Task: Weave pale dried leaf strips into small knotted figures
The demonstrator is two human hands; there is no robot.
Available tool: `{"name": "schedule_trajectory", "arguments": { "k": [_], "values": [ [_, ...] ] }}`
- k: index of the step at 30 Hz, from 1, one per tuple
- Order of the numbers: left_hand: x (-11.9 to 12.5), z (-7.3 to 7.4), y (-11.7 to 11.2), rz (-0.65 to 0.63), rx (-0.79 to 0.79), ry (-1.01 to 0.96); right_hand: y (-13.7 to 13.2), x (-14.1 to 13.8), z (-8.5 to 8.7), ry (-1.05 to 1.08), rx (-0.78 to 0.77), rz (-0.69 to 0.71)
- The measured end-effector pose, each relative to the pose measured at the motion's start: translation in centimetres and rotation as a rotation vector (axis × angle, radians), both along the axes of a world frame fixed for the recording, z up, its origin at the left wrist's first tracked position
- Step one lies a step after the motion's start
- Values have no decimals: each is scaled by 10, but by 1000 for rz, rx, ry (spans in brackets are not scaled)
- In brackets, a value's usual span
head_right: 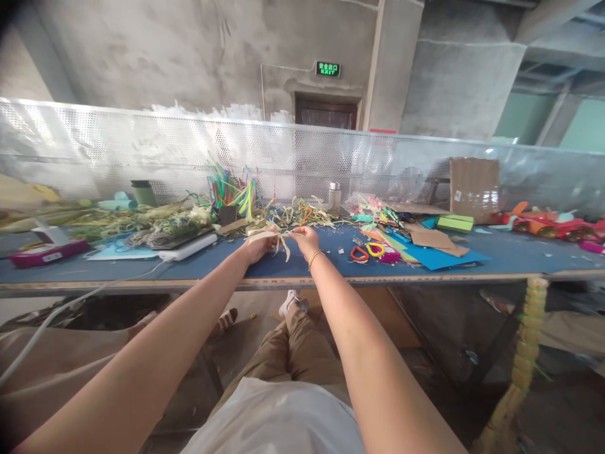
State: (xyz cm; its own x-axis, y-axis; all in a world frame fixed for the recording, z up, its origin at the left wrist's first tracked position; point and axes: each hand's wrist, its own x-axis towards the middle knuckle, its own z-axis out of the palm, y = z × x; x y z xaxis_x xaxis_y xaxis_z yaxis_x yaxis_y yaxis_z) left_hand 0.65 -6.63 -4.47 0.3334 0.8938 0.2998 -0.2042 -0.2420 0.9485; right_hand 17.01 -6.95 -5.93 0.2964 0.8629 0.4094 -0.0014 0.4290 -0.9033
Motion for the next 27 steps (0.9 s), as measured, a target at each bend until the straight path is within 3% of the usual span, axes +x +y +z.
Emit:
{"name": "schedule_trajectory", "arguments": {
  "k": [4,7,12,17,23,27],
  "values": [
    [-3,1,-2,-90,18,29,-2,3,6,125,-23,10],
    [-3,2,-5,-92,36,35,-6,4,8,175,-79,104],
    [-2,3,-9,-39,32,31,-12,-4,6,-29,-98,304],
    [1,0,-10,-66,42,81,-14,-6,5,-93,-18,212],
    [1,-3,-1,72,362,192,-12,-5,7,-44,14,228],
    [0,-5,9,256,551,228,-10,-6,6,-11,54,190]
  ]
}}
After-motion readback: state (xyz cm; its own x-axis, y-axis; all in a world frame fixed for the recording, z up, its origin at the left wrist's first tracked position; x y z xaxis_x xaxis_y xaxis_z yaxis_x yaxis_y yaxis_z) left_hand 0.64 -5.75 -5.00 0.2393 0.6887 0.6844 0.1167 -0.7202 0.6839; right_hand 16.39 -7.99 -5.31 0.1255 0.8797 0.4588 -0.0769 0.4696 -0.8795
